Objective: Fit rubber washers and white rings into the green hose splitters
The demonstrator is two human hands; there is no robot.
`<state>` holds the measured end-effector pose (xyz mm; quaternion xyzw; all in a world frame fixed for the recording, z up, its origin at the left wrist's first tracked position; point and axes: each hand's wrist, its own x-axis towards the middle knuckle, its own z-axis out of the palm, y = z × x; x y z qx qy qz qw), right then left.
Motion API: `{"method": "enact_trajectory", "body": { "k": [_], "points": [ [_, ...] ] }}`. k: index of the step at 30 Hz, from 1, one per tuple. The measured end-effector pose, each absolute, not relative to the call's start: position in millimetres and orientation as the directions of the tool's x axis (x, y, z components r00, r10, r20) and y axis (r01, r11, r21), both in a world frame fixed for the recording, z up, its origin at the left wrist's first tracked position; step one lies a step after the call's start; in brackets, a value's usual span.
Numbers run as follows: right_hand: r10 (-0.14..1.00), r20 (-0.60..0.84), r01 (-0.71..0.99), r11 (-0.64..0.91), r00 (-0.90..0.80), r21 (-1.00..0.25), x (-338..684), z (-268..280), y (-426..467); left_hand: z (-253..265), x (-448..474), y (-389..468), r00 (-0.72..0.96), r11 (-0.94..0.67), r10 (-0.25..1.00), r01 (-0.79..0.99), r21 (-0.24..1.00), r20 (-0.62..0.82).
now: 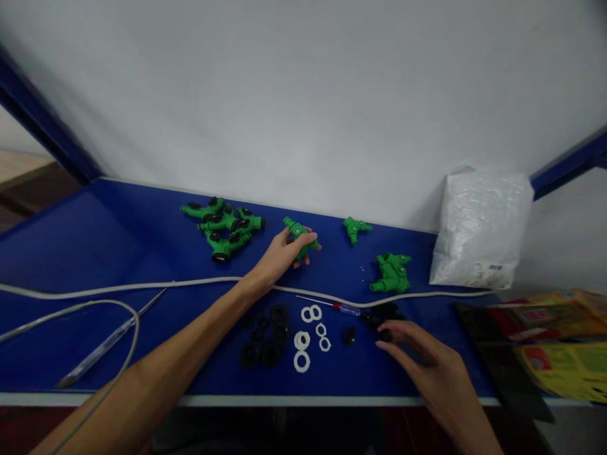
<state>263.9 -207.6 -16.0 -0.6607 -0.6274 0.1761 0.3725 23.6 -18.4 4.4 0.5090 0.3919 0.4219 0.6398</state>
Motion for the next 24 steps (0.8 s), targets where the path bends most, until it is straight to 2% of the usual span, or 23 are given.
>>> {"method": "enact_trajectory", "body": {
  "k": [6,10,15,18,21,24],
  "points": [
    [0.968,0.103,0.474,-0.018,0.229,-0.88,244.9,-4.7,-182.3,5.8,21.8,-17.5,0.359,0.159,0.928,-0.143,0.977,-0.099],
    [0.963,0.045,0.343,-0.05,0.266,-0.938,230.6,5.9,-144.8,6.4,20.3,-17.5,0.411,0.216,0.9,-0.132,0.967,-0.145],
    [0.985,0.124,0.208,0.097,0.122,-0.973,205.9,27.9,-83.0,10.3,16.2,-20.1,0.443,0.295,0.873,-0.143,0.945,-0.205],
    [0.985,0.169,0.082,0.167,0.027,-0.983,193.3,38.2,-56.1,13.1,14.8,-20.1,0.43,0.359,0.87,-0.223,0.906,-0.239],
    [0.984,0.179,-0.001,0.179,-0.015,-0.984,187.6,37.3,-47.0,14.5,14.9,-18.3,0.431,0.379,0.872,-0.301,0.875,-0.23],
    [0.987,0.159,-0.033,0.157,-0.038,-0.987,188.3,27.9,-49.7,14.3,15.8,-15.9,0.431,0.35,0.878,-0.282,0.893,-0.208]
  ]
}}
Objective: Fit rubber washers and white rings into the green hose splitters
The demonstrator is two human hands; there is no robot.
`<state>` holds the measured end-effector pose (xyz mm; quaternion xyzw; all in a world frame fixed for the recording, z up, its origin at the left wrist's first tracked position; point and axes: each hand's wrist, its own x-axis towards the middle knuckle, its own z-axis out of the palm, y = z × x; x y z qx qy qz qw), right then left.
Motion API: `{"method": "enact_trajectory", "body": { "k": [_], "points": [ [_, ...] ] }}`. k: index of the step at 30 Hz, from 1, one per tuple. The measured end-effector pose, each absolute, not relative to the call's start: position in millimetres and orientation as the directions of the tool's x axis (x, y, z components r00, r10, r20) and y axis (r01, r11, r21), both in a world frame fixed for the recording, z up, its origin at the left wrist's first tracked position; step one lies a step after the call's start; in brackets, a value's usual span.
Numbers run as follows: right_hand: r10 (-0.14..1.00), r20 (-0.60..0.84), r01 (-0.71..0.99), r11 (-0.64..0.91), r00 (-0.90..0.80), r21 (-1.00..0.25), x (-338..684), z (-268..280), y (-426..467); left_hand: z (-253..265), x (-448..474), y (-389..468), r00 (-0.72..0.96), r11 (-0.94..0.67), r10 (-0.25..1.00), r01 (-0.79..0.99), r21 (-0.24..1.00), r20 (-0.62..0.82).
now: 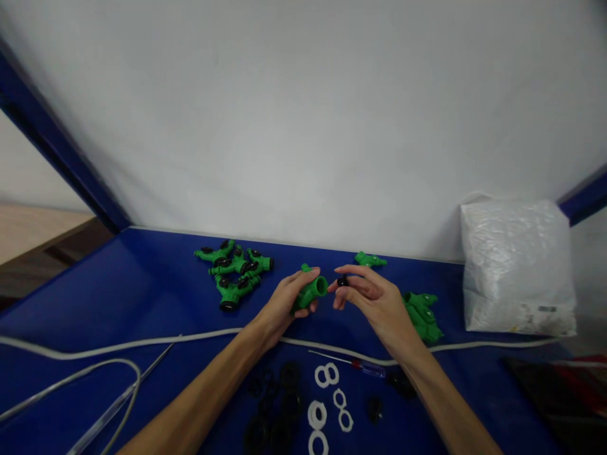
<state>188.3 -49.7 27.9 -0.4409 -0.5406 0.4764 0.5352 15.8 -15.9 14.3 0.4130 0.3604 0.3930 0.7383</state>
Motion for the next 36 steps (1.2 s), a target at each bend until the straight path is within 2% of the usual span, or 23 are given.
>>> {"method": "enact_trajectory", "body": {
  "k": [10,16,22,29,32,36],
  "points": [
    [0.999,0.008,-0.182,0.014,0.033,-0.983,197.0,17.8,-52.3,3.9,15.4,-8.5,0.448,0.344,0.871,-0.265,0.901,-0.201],
    [0.999,0.052,-0.207,0.054,0.011,-0.977,199.4,18.1,-52.4,-1.4,14.3,-7.3,0.443,0.243,0.886,-0.19,0.951,-0.138],
    [0.998,0.017,-0.307,-0.002,-0.059,-0.952,196.4,19.7,-53.6,-0.9,14.0,-8.0,0.439,0.173,0.894,-0.143,0.974,-0.095],
    [0.995,0.009,-0.356,-0.026,-0.095,-0.934,195.4,18.9,-54.7,6.5,13.9,-10.8,0.435,0.196,0.89,-0.1,0.975,-0.134],
    [0.998,0.016,-0.324,-0.005,-0.061,-0.946,193.7,15.3,-53.2,6.5,14.0,-11.1,0.463,0.159,0.88,-0.078,0.984,-0.105],
    [0.996,0.043,-0.159,0.055,0.079,-0.986,191.8,7.6,-50.0,5.3,15.1,-10.8,0.468,0.115,0.88,-0.044,0.992,-0.081]
  ]
}}
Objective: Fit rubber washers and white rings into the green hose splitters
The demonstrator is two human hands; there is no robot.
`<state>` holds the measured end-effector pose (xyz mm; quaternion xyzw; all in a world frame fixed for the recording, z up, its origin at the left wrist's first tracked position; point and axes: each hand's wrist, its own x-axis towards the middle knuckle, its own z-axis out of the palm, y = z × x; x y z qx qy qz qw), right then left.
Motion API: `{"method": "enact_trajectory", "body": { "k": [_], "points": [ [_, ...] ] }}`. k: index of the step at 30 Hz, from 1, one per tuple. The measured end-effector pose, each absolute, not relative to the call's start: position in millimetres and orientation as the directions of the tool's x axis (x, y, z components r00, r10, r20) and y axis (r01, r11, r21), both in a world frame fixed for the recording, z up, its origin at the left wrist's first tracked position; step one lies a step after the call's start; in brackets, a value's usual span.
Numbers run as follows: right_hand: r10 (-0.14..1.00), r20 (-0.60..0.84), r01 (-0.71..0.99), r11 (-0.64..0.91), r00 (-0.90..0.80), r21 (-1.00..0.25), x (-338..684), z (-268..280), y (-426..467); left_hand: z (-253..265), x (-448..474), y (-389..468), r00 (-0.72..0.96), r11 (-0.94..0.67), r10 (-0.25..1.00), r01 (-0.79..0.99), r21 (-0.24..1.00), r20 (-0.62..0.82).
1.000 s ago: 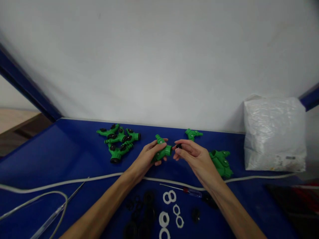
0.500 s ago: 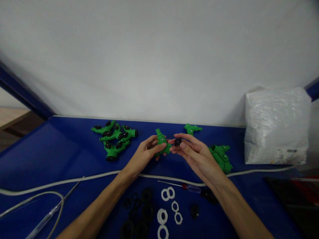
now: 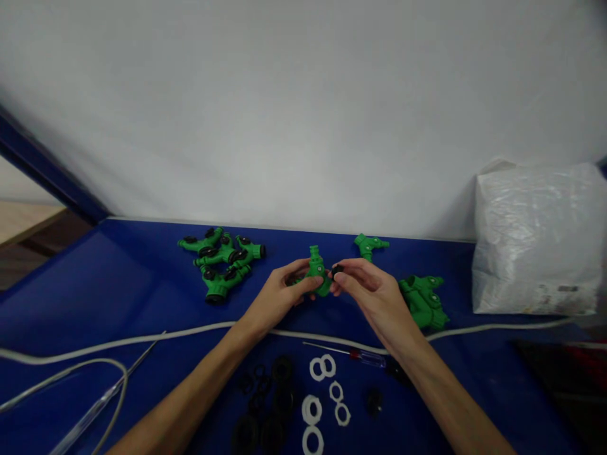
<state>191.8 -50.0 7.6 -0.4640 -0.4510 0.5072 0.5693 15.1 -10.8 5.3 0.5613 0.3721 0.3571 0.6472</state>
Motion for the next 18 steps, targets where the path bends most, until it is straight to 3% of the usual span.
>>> {"method": "enact_trajectory", "body": {
  "k": [6,13,18],
  "points": [
    [0.992,0.091,-0.054,0.096,0.085,-0.994,190.6,5.6,-50.1,0.7,16.3,-12.7,0.452,0.02,0.892,0.024,1.0,-0.029],
    [1.0,-0.006,-0.005,-0.006,0.023,-1.0,190.6,6.0,-52.8,-7.3,14.3,-12.8,0.428,-0.007,0.904,0.047,0.999,-0.014],
    [0.995,0.069,0.083,0.063,0.074,-0.995,188.5,4.1,-53.5,-4.5,14.7,-14.3,0.382,-0.026,0.924,0.068,0.997,-0.002]
  ]
}}
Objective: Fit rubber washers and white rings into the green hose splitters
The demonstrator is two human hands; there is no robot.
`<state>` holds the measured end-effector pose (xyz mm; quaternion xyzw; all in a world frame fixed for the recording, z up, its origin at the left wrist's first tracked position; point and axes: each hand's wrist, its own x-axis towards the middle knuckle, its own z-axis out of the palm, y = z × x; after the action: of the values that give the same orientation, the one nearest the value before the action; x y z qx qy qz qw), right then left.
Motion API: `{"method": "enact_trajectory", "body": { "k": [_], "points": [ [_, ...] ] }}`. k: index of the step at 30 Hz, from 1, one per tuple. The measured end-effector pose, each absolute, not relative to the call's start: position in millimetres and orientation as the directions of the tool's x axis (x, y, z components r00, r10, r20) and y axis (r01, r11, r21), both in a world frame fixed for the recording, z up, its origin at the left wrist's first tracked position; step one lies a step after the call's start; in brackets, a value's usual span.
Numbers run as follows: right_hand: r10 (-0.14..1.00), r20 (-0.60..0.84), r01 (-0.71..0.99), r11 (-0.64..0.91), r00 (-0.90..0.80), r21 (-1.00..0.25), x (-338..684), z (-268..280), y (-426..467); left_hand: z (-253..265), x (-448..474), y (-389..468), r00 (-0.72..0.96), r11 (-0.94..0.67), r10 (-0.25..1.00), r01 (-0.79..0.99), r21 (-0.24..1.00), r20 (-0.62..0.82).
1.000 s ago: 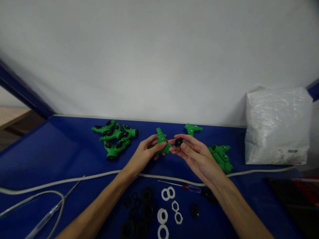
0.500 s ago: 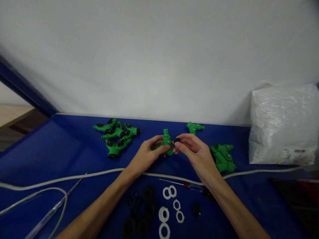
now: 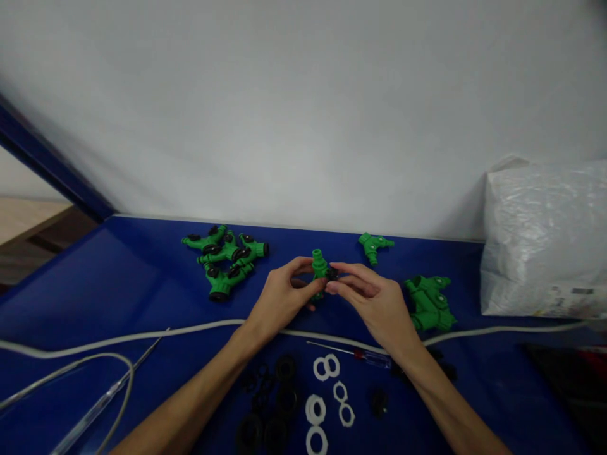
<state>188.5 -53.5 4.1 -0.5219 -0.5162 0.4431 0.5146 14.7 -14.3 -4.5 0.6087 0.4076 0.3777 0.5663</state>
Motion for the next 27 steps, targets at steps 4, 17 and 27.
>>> {"method": "enact_trajectory", "body": {
  "k": [4,17,27],
  "points": [
    [0.984,0.14,0.173,0.12,0.109,-0.978,187.3,-0.6,-53.4,-3.0,15.0,-17.0,0.369,-0.112,0.928,0.147,0.983,0.05],
    [0.763,0.636,0.653,0.54,-0.112,-0.532,190.4,-14.0,-54.6,-0.8,14.0,-18.6,0.415,-0.218,0.904,0.241,0.946,0.103],
    [0.757,0.584,0.765,0.552,-0.294,-0.331,197.9,-16.2,-56.5,2.0,17.7,-22.5,0.447,-0.265,0.885,0.249,0.931,0.132]
  ]
}}
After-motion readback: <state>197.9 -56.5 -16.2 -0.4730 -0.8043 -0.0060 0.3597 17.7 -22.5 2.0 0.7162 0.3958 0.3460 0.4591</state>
